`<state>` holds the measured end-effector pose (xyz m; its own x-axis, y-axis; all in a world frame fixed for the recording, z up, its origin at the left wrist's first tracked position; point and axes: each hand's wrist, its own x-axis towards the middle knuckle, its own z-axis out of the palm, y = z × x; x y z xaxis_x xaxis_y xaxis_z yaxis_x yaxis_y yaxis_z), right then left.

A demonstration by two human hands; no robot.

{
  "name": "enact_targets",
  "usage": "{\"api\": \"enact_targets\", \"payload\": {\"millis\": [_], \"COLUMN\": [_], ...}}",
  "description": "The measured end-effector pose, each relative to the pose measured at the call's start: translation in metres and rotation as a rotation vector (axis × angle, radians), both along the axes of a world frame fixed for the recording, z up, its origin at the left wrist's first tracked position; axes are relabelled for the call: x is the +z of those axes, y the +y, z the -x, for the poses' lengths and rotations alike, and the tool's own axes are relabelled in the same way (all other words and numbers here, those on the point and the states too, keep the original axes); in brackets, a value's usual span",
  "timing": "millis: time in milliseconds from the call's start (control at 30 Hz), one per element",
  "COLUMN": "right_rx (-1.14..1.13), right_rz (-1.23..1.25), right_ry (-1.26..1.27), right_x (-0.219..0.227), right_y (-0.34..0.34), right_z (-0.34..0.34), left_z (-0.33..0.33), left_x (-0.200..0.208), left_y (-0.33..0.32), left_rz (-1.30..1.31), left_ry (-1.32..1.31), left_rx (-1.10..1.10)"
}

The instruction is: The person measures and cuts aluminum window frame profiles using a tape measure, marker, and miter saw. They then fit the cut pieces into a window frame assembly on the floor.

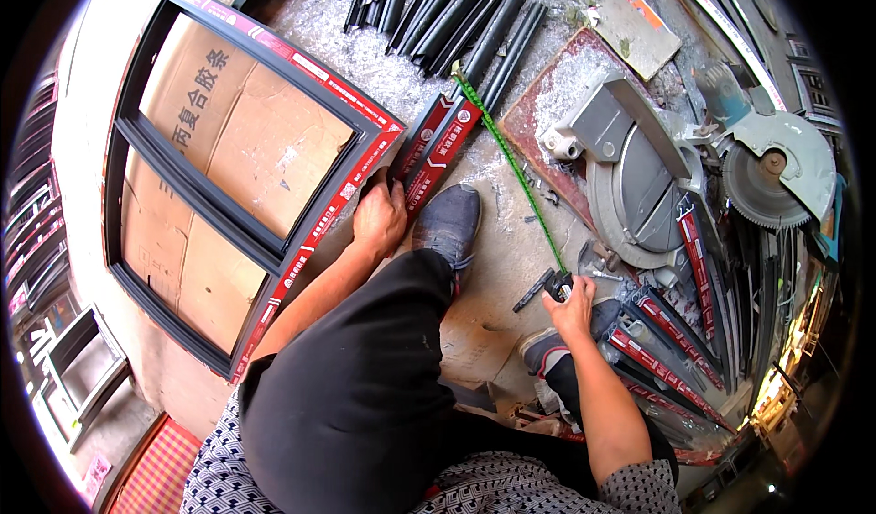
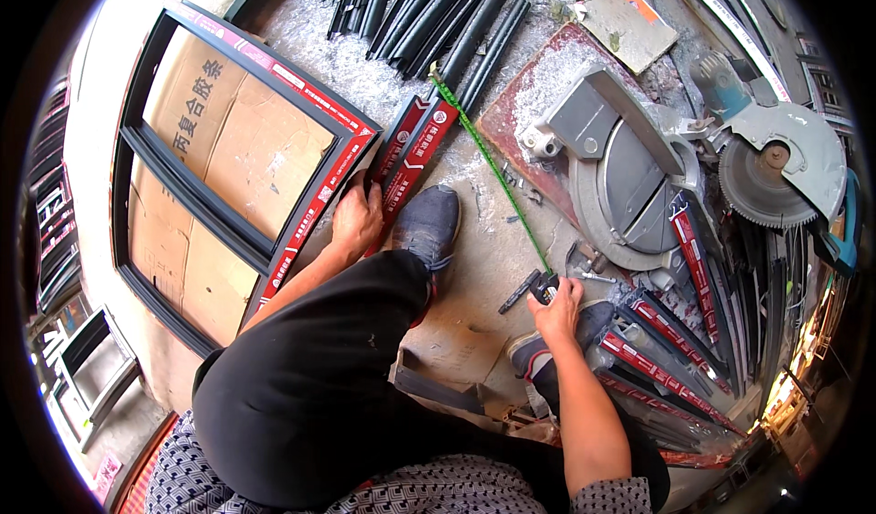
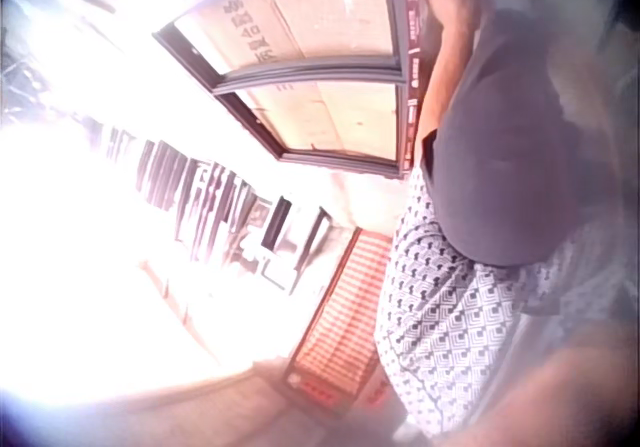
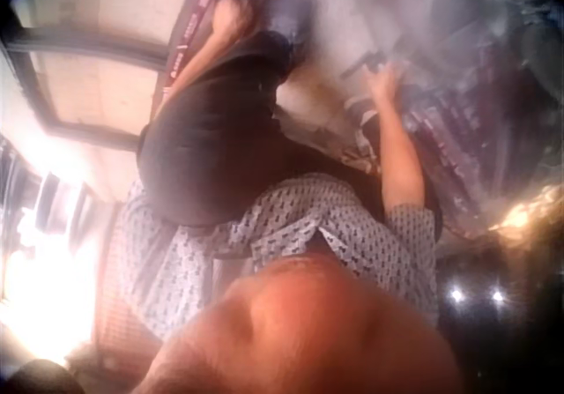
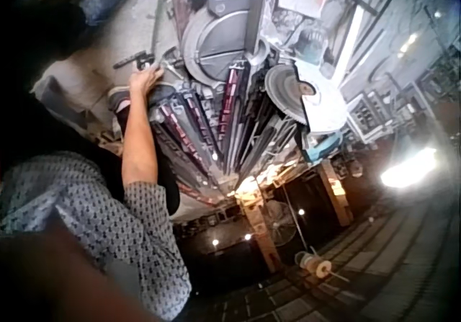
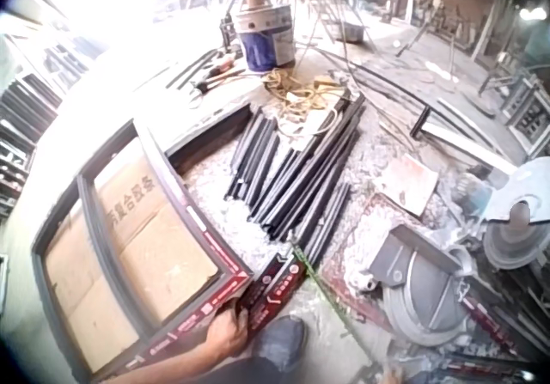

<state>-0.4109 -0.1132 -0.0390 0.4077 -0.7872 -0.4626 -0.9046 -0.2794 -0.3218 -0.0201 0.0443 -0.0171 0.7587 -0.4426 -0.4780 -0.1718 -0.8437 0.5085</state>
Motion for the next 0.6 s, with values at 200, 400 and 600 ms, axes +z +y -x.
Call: {"api": "enact_targets", "payload": {"millis": [200, 400, 600], "right_rx": [0.001, -0.064, -0.115], "right_rz": [-0.158, -0.186, -0.399], "right_ry": [-0.077, -0.174, -0.182], "right_x": [0.041, 0.067, 0.079], "right_y": [0.001, 0.003, -0.002], "right_z": [-0.008, -0.006, 0.005], "left_z": [-0.002, -0.002, 0.012], "left_x": [-0.009, 0.004, 0.007], "left_y": [0.002, -0.010, -0.004], "left_rz": [0.235, 0.120, 0.182], "left_ry": [0.009, 0.094, -0.055], "left_rx": [-0.052, 0.046, -0.018]}}
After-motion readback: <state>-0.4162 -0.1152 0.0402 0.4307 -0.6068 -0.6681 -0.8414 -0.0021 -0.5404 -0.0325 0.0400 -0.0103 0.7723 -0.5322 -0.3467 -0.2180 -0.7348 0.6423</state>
